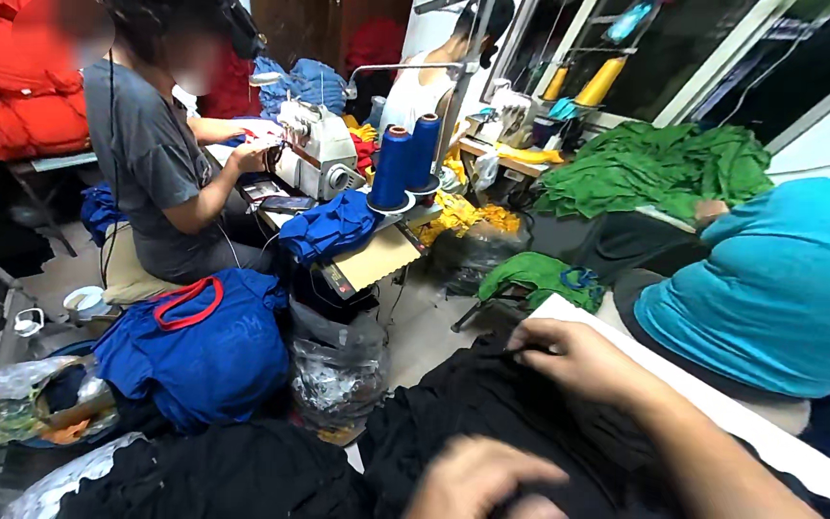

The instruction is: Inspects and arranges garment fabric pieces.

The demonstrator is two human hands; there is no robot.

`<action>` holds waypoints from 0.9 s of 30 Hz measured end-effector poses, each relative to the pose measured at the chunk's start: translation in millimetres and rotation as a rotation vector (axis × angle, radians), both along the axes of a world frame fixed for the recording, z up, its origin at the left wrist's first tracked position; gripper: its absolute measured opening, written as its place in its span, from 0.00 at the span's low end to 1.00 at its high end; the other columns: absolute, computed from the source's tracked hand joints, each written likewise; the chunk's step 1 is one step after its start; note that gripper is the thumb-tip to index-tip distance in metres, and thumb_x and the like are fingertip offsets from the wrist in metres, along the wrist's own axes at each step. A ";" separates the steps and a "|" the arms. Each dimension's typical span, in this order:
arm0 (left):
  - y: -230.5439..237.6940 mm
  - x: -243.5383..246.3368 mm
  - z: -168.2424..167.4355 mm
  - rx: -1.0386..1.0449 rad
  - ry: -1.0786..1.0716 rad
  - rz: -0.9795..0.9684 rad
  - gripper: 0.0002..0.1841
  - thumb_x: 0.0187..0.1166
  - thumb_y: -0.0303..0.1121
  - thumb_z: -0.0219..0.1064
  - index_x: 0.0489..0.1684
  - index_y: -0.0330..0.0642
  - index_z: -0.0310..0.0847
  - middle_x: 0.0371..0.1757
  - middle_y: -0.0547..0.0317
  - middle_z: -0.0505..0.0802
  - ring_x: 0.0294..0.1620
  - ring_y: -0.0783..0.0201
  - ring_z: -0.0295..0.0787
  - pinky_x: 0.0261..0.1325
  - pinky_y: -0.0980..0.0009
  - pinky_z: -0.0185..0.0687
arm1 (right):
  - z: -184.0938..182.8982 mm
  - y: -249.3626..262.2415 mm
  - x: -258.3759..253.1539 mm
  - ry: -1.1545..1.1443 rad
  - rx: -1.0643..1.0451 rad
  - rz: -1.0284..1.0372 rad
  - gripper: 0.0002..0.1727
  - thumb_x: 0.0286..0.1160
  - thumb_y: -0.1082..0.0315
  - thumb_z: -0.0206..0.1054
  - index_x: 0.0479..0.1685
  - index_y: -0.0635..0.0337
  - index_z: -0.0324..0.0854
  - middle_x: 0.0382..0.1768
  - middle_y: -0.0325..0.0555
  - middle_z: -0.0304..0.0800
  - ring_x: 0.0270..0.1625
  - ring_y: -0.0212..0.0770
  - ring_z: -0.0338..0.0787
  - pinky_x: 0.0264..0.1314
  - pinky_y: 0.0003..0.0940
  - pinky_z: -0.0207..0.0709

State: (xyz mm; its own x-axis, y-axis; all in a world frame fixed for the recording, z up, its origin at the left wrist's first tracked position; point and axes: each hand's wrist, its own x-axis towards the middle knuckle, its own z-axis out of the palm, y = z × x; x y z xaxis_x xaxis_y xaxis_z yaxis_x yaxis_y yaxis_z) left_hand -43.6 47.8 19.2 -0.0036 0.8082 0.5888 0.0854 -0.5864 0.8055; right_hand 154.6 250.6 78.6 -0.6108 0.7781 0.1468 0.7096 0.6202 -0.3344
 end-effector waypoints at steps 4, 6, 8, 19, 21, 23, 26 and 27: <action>31.9 -48.6 -40.9 -0.459 0.425 0.161 0.27 0.86 0.50 0.59 0.78 0.45 0.78 0.70 0.54 0.89 0.74 0.54 0.83 0.78 0.44 0.74 | 16.8 -23.9 23.4 0.086 0.173 0.020 0.08 0.67 0.55 0.72 0.37 0.42 0.94 0.35 0.27 0.90 0.40 0.30 0.88 0.42 0.41 0.85; 35.4 -52.0 -61.6 -0.523 0.475 0.095 0.25 0.85 0.51 0.61 0.73 0.48 0.83 0.63 0.55 0.92 0.67 0.56 0.87 0.74 0.45 0.76 | 19.6 -35.5 34.1 0.113 0.268 0.052 0.11 0.69 0.53 0.68 0.37 0.41 0.96 0.34 0.24 0.91 0.39 0.24 0.88 0.43 0.29 0.85; 31.9 -50.7 -67.8 -0.500 0.478 0.115 0.21 0.83 0.50 0.63 0.65 0.49 0.88 0.53 0.58 0.93 0.58 0.59 0.89 0.68 0.48 0.79 | 20.4 -45.4 47.7 0.156 0.320 0.079 0.13 0.73 0.55 0.65 0.41 0.44 0.96 0.34 0.25 0.88 0.38 0.23 0.84 0.42 0.25 0.80; 22.1 -58.2 -72.6 -0.435 0.450 0.130 0.17 0.79 0.48 0.69 0.55 0.48 0.89 0.53 0.60 0.93 0.60 0.64 0.88 0.70 0.62 0.81 | 44.8 -116.8 87.1 0.248 0.226 -0.270 0.15 0.77 0.52 0.63 0.44 0.48 0.92 0.36 0.33 0.93 0.34 0.27 0.89 0.37 0.32 0.85; 20.2 -55.6 -70.5 -0.471 0.472 0.123 0.19 0.80 0.48 0.68 0.59 0.46 0.88 0.55 0.58 0.94 0.61 0.64 0.89 0.71 0.61 0.82 | 43.7 -124.6 85.8 0.297 0.185 -0.239 0.14 0.75 0.53 0.64 0.44 0.49 0.92 0.38 0.32 0.94 0.36 0.25 0.89 0.39 0.27 0.84; 18.4 -53.4 -69.4 -0.458 0.460 0.137 0.17 0.80 0.46 0.68 0.55 0.45 0.90 0.52 0.59 0.95 0.57 0.66 0.91 0.67 0.62 0.84 | 41.0 -130.1 84.0 0.291 0.206 -0.195 0.14 0.72 0.54 0.68 0.42 0.51 0.93 0.39 0.34 0.92 0.40 0.25 0.88 0.44 0.25 0.84; 15.3 -51.7 -67.9 -0.375 0.366 0.172 0.15 0.81 0.48 0.69 0.47 0.45 0.91 0.45 0.62 0.95 0.50 0.71 0.91 0.60 0.68 0.86 | 38.8 -135.5 89.3 0.273 0.238 -0.161 0.13 0.71 0.55 0.70 0.41 0.53 0.94 0.38 0.36 0.90 0.43 0.27 0.88 0.48 0.25 0.83; 14.5 -51.3 -66.4 -0.349 0.337 0.172 0.16 0.82 0.48 0.69 0.46 0.45 0.91 0.44 0.63 0.95 0.50 0.72 0.91 0.59 0.70 0.86 | 39.5 -137.3 92.6 0.277 0.244 -0.147 0.12 0.71 0.57 0.70 0.41 0.54 0.94 0.38 0.37 0.91 0.44 0.28 0.88 0.49 0.25 0.83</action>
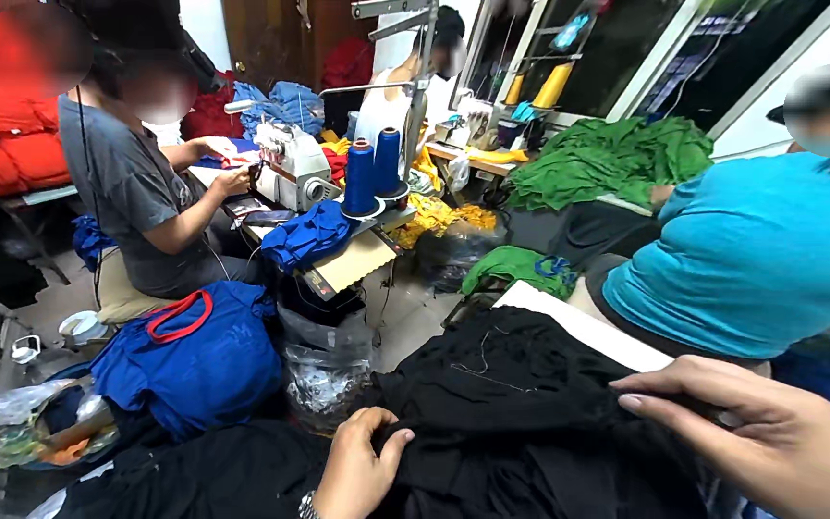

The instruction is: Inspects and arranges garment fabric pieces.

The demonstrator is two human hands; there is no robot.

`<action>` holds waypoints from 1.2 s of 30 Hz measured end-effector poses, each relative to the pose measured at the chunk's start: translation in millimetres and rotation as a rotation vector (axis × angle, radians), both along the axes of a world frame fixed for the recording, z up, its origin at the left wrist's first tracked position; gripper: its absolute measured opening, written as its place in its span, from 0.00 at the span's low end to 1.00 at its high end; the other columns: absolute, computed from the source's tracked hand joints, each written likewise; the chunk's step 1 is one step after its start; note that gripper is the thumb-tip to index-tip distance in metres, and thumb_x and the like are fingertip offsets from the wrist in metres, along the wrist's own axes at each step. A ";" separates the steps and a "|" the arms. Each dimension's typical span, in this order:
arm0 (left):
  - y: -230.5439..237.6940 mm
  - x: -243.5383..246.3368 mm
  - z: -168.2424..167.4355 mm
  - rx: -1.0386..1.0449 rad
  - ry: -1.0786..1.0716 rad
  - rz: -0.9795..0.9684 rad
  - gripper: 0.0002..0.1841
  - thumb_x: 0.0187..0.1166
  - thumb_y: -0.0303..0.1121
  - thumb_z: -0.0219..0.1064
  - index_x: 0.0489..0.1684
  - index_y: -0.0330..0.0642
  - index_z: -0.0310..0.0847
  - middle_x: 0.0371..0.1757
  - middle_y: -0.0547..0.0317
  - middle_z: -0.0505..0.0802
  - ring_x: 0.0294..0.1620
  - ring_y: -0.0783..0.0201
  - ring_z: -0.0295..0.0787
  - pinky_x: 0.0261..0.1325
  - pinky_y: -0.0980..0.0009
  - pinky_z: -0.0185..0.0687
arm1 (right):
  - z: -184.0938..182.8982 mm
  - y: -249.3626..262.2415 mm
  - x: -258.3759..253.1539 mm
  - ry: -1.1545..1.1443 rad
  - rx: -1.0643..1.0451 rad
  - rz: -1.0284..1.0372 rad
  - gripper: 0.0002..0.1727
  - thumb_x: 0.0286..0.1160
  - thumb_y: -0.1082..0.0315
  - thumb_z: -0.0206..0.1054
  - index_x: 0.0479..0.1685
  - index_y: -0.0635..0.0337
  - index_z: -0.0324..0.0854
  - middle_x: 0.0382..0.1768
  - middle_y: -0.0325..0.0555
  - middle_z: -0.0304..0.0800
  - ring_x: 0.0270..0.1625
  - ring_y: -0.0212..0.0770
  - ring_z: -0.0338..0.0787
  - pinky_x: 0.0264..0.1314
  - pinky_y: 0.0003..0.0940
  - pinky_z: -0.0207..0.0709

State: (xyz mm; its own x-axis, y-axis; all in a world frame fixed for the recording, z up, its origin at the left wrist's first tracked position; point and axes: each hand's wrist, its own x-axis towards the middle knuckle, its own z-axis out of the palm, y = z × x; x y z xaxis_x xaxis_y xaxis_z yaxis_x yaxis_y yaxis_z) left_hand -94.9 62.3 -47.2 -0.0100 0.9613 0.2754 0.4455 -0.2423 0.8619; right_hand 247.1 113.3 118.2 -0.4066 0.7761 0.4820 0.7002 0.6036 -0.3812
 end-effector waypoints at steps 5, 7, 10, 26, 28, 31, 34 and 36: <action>-0.8 0.3 16.5 0.036 -0.116 -0.081 0.12 0.81 0.42 0.70 0.45 0.44 0.92 0.45 0.63 0.95 0.50 0.75 0.91 0.60 0.74 0.86 | 7.8 -10.7 7.8 0.038 0.069 0.099 0.11 0.74 0.66 0.68 0.41 0.62 0.94 0.39 0.45 0.92 0.48 0.34 0.88 0.56 0.28 0.80; -3.0 -2.2 26.0 0.024 -0.209 -0.148 0.10 0.80 0.39 0.71 0.44 0.43 0.93 0.45 0.63 0.96 0.51 0.74 0.91 0.60 0.74 0.87 | 13.2 -18.4 9.9 0.082 0.071 0.124 0.10 0.75 0.68 0.68 0.41 0.65 0.92 0.41 0.46 0.91 0.50 0.31 0.87 0.59 0.24 0.80; -10.0 -7.4 42.7 0.083 -0.299 -0.319 0.09 0.79 0.36 0.73 0.44 0.40 0.93 0.45 0.61 0.95 0.50 0.71 0.91 0.58 0.72 0.88 | 17.0 -30.6 19.0 0.221 0.034 0.166 0.07 0.76 0.71 0.67 0.44 0.60 0.91 0.45 0.36 0.91 0.53 0.25 0.87 0.59 0.21 0.82; 13.2 38.8 92.4 0.488 -0.444 -0.489 0.07 0.80 0.23 0.69 0.48 0.32 0.90 0.49 0.52 0.96 0.54 0.64 0.93 0.63 0.65 0.90 | -32.8 12.3 -77.4 0.508 -0.505 0.756 0.09 0.86 0.60 0.65 0.50 0.50 0.90 0.46 0.33 0.93 0.47 0.24 0.89 0.49 0.21 0.84; 14.7 39.2 89.0 0.471 -0.459 -0.459 0.07 0.79 0.23 0.70 0.48 0.32 0.90 0.48 0.52 0.96 0.52 0.64 0.94 0.61 0.66 0.90 | -37.8 10.9 -82.3 0.530 -0.534 0.733 0.08 0.84 0.61 0.66 0.49 0.51 0.89 0.45 0.32 0.92 0.45 0.22 0.88 0.46 0.18 0.82; 15.8 38.7 85.6 0.451 -0.449 -0.442 0.06 0.78 0.24 0.71 0.46 0.33 0.91 0.48 0.53 0.96 0.52 0.64 0.93 0.61 0.66 0.90 | -44.9 8.5 -84.3 0.561 -0.538 0.716 0.07 0.84 0.61 0.67 0.49 0.51 0.88 0.43 0.31 0.91 0.46 0.22 0.88 0.48 0.19 0.83; 16.1 39.2 84.1 0.435 -0.456 -0.454 0.05 0.77 0.24 0.73 0.44 0.34 0.91 0.47 0.53 0.96 0.52 0.64 0.93 0.60 0.67 0.90 | -49.3 8.1 -84.6 0.609 -0.541 0.715 0.08 0.84 0.60 0.67 0.50 0.51 0.88 0.43 0.31 0.91 0.44 0.21 0.87 0.47 0.18 0.82; 16.3 40.7 84.1 0.433 -0.469 -0.456 0.05 0.76 0.23 0.73 0.44 0.33 0.91 0.46 0.53 0.96 0.50 0.64 0.93 0.59 0.68 0.91 | -50.1 7.9 -85.2 0.635 -0.563 0.716 0.08 0.84 0.61 0.68 0.50 0.52 0.88 0.42 0.32 0.91 0.43 0.21 0.87 0.45 0.18 0.82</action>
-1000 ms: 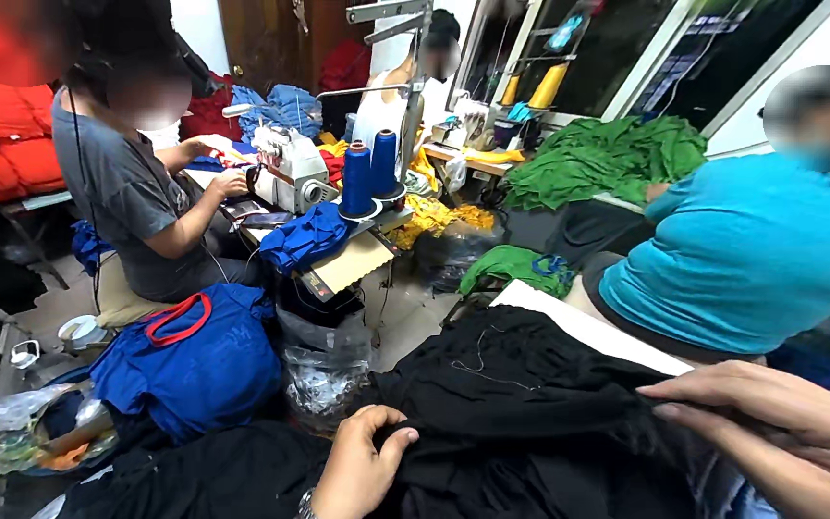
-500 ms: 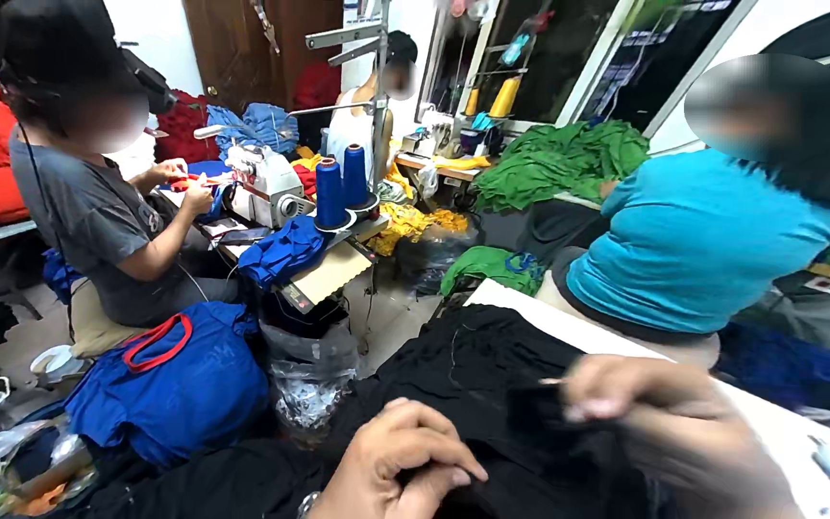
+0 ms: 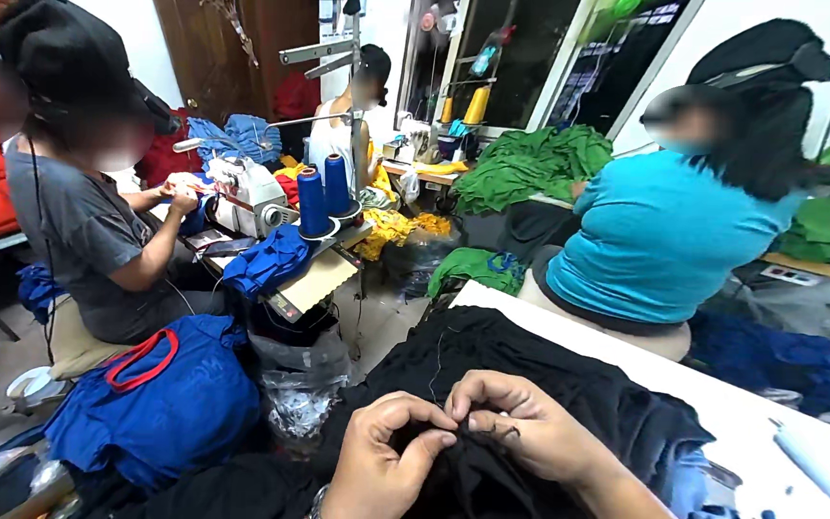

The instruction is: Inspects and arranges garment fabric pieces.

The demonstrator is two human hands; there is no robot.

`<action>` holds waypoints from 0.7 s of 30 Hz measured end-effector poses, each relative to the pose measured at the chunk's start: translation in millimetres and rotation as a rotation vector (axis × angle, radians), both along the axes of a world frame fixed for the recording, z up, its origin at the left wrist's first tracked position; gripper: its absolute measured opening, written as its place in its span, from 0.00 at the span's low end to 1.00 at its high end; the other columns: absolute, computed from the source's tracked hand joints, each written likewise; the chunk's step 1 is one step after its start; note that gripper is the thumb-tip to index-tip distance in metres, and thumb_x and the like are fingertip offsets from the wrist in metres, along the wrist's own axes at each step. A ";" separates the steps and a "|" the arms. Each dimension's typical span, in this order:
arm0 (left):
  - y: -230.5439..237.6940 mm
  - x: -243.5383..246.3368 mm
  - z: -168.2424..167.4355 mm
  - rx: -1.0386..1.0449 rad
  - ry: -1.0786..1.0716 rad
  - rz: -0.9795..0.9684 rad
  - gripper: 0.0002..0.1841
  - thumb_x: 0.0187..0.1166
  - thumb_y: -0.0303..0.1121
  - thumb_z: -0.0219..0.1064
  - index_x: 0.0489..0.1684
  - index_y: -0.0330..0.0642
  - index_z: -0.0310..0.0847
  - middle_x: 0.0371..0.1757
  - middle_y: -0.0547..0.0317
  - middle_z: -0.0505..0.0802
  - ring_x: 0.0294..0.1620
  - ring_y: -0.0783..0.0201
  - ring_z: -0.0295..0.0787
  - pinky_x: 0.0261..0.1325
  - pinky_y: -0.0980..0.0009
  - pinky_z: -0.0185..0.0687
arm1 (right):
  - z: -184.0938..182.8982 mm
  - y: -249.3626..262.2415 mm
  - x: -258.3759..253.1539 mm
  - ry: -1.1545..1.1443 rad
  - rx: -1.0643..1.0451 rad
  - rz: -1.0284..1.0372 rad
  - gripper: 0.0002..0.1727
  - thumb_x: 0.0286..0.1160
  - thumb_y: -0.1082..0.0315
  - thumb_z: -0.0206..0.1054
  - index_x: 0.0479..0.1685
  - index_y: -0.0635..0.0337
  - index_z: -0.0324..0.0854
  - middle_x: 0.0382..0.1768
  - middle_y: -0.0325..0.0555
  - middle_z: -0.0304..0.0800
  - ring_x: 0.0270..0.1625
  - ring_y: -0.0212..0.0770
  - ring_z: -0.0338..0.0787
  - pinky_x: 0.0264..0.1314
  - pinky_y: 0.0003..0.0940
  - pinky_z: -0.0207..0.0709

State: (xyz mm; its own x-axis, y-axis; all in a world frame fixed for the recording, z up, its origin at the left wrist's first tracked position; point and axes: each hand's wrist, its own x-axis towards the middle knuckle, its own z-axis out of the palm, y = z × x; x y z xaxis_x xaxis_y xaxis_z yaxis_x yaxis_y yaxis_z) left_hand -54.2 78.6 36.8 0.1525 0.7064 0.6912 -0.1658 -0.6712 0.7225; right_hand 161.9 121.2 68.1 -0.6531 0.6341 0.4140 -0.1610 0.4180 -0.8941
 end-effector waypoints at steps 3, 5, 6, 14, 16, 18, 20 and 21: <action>0.1 1.0 0.1 -0.013 0.015 0.005 0.08 0.77 0.23 0.72 0.49 0.33 0.91 0.49 0.53 0.96 0.52 0.64 0.93 0.60 0.67 0.91 | 0.5 -1.1 -0.8 -0.002 -0.065 0.007 0.06 0.82 0.63 0.69 0.50 0.52 0.86 0.39 0.31 0.91 0.39 0.20 0.86 0.41 0.16 0.80; 0.7 1.4 0.1 -0.016 0.044 0.015 0.11 0.78 0.23 0.71 0.54 0.34 0.92 0.51 0.53 0.96 0.54 0.63 0.93 0.64 0.67 0.89 | 1.0 -1.7 -0.9 -0.008 -0.123 0.009 0.07 0.81 0.64 0.70 0.52 0.50 0.84 0.39 0.30 0.91 0.39 0.20 0.87 0.39 0.15 0.79; 1.2 1.6 -0.3 -0.017 0.054 0.017 0.12 0.78 0.23 0.70 0.56 0.35 0.92 0.51 0.53 0.96 0.55 0.64 0.92 0.64 0.67 0.89 | 0.9 -1.6 -1.1 -0.010 -0.146 0.007 0.08 0.80 0.64 0.70 0.53 0.48 0.84 0.39 0.30 0.91 0.38 0.19 0.86 0.37 0.14 0.79; 2.6 4.4 -1.3 -0.102 0.072 0.057 0.06 0.79 0.26 0.70 0.46 0.37 0.91 0.46 0.57 0.95 0.51 0.66 0.91 0.57 0.69 0.89 | -3.0 -0.8 -2.1 -0.060 -0.166 -0.136 0.15 0.76 0.68 0.71 0.60 0.49 0.83 0.48 0.38 0.91 0.45 0.29 0.90 0.46 0.24 0.85; 4.8 5.7 -4.8 -0.125 0.083 0.098 0.06 0.81 0.27 0.67 0.46 0.38 0.89 0.49 0.57 0.92 0.54 0.66 0.89 0.59 0.69 0.88 | -3.2 -2.3 -3.7 -0.069 -0.079 -0.289 0.16 0.74 0.70 0.71 0.60 0.50 0.84 0.49 0.40 0.92 0.45 0.33 0.91 0.50 0.28 0.87; 9.3 5.8 -8.5 -0.142 0.060 0.153 0.07 0.83 0.28 0.63 0.47 0.38 0.88 0.55 0.55 0.91 0.61 0.63 0.87 0.64 0.67 0.87 | 3.1 -6.9 -2.9 -0.081 0.058 -0.498 0.15 0.72 0.68 0.72 0.57 0.49 0.87 0.46 0.39 0.93 0.42 0.33 0.91 0.47 0.29 0.88; 15.8 2.8 -10.7 -0.158 -0.002 0.203 0.08 0.84 0.27 0.61 0.48 0.35 0.86 0.60 0.51 0.91 0.66 0.59 0.87 0.70 0.63 0.85 | 14.1 -14.9 6.3 -0.093 0.211 -0.618 0.10 0.74 0.61 0.73 0.51 0.47 0.89 0.41 0.34 0.93 0.38 0.29 0.90 0.41 0.25 0.87; 19.0 1.3 -11.7 -0.168 -0.039 0.221 0.09 0.84 0.26 0.60 0.48 0.34 0.86 0.60 0.50 0.92 0.65 0.58 0.88 0.70 0.62 0.85 | 19.8 -20.8 13.7 -0.111 0.282 -0.606 0.08 0.76 0.58 0.72 0.47 0.47 0.90 0.40 0.31 0.93 0.39 0.27 0.90 0.41 0.24 0.87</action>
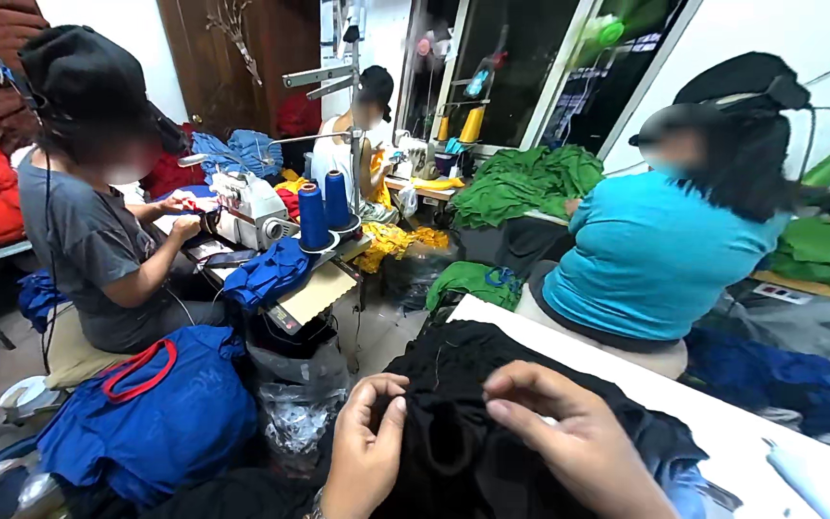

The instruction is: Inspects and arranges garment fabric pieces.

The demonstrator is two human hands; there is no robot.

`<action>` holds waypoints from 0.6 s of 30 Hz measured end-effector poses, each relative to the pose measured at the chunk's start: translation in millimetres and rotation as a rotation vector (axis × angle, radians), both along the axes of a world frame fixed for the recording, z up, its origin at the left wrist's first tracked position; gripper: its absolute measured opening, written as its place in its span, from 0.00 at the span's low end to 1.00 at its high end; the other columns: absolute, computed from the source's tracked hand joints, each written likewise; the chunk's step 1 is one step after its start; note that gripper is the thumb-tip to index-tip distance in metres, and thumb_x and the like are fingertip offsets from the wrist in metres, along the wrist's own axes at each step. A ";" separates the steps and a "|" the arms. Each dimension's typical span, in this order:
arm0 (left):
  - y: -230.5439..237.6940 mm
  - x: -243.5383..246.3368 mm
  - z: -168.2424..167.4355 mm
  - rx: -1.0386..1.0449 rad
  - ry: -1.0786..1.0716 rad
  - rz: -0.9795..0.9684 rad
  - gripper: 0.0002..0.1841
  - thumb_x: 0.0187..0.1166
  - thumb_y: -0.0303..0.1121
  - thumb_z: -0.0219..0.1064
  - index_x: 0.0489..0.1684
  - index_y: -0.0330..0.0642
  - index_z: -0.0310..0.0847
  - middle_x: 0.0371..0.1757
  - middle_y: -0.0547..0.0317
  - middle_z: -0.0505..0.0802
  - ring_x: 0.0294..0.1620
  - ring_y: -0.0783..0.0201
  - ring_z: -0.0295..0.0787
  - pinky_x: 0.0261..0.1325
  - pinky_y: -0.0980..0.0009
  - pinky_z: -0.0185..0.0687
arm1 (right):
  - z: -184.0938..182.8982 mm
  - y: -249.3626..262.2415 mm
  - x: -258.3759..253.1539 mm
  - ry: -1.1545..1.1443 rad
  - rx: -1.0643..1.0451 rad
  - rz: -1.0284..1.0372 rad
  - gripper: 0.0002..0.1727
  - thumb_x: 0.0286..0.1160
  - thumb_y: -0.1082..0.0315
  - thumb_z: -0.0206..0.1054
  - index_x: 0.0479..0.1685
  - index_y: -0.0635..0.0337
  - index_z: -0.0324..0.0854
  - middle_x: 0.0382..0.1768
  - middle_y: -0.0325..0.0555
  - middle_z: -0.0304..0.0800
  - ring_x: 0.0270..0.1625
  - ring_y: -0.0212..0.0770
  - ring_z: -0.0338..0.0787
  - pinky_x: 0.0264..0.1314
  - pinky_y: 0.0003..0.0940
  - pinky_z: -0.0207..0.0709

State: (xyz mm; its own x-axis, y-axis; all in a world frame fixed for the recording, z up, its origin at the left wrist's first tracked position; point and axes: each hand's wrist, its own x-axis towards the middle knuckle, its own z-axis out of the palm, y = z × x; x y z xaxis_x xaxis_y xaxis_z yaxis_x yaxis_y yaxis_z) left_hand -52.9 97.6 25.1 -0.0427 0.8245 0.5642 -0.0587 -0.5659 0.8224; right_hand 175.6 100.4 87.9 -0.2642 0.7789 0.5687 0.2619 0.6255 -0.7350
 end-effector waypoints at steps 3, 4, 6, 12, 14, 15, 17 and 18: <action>6.1 2.3 -5.2 -0.042 -0.106 0.051 0.08 0.83 0.24 0.60 0.49 0.32 0.85 0.50 0.52 0.93 0.54 0.63 0.91 0.60 0.67 0.88 | 14.2 -20.2 11.0 -0.164 0.110 0.202 0.07 0.77 0.61 0.74 0.40 0.53 0.92 0.44 0.35 0.94 0.50 0.29 0.91 0.56 0.26 0.87; 6.9 4.9 -6.9 -0.056 -0.127 0.062 0.08 0.83 0.24 0.60 0.49 0.32 0.84 0.47 0.53 0.92 0.51 0.65 0.91 0.57 0.69 0.88 | 16.0 -27.0 7.9 -0.232 0.136 0.245 0.06 0.78 0.64 0.74 0.42 0.56 0.92 0.47 0.41 0.94 0.55 0.32 0.91 0.61 0.29 0.87; 6.9 10.7 -8.3 -0.072 -0.150 0.088 0.08 0.83 0.24 0.59 0.48 0.32 0.83 0.44 0.54 0.91 0.47 0.68 0.90 0.54 0.72 0.87 | 15.1 -41.5 -6.4 -0.396 0.196 0.188 0.07 0.80 0.67 0.72 0.47 0.59 0.93 0.53 0.50 0.95 0.61 0.41 0.92 0.68 0.36 0.84; 6.0 15.3 -7.5 -0.068 -0.150 0.116 0.07 0.83 0.24 0.58 0.47 0.33 0.82 0.43 0.56 0.90 0.45 0.69 0.89 0.51 0.74 0.86 | -5.3 -40.7 -28.3 -0.699 0.501 -0.098 0.11 0.87 0.64 0.64 0.59 0.50 0.89 0.56 0.47 0.94 0.53 0.44 0.94 0.54 0.40 0.84; 6.2 15.7 -8.4 -0.057 -0.145 0.112 0.08 0.83 0.24 0.58 0.48 0.32 0.82 0.44 0.55 0.90 0.47 0.70 0.88 0.53 0.75 0.86 | -5.2 -35.9 -31.1 -0.756 0.574 -0.118 0.11 0.86 0.65 0.65 0.58 0.51 0.89 0.54 0.48 0.94 0.46 0.45 0.93 0.49 0.40 0.84; 6.3 16.5 -8.8 -0.048 -0.147 0.109 0.08 0.83 0.24 0.57 0.49 0.32 0.81 0.44 0.55 0.90 0.47 0.70 0.88 0.52 0.75 0.86 | -5.3 -33.0 -31.8 -0.777 0.605 -0.120 0.10 0.85 0.66 0.64 0.56 0.52 0.89 0.52 0.47 0.93 0.43 0.45 0.91 0.46 0.40 0.82; 5.4 18.2 -8.1 -0.035 -0.155 0.095 0.08 0.83 0.24 0.57 0.49 0.32 0.81 0.44 0.56 0.90 0.46 0.70 0.88 0.51 0.75 0.86 | -4.8 -31.6 -33.8 -0.801 0.610 -0.127 0.10 0.85 0.69 0.63 0.51 0.54 0.91 0.52 0.49 0.94 0.44 0.47 0.93 0.47 0.43 0.84; 5.3 18.9 -7.9 -0.027 -0.155 0.095 0.08 0.83 0.24 0.57 0.49 0.32 0.81 0.44 0.56 0.90 0.46 0.70 0.88 0.52 0.75 0.86 | -4.9 -31.1 -33.4 -0.783 0.603 -0.119 0.10 0.84 0.70 0.63 0.48 0.55 0.91 0.52 0.48 0.94 0.45 0.47 0.93 0.48 0.43 0.84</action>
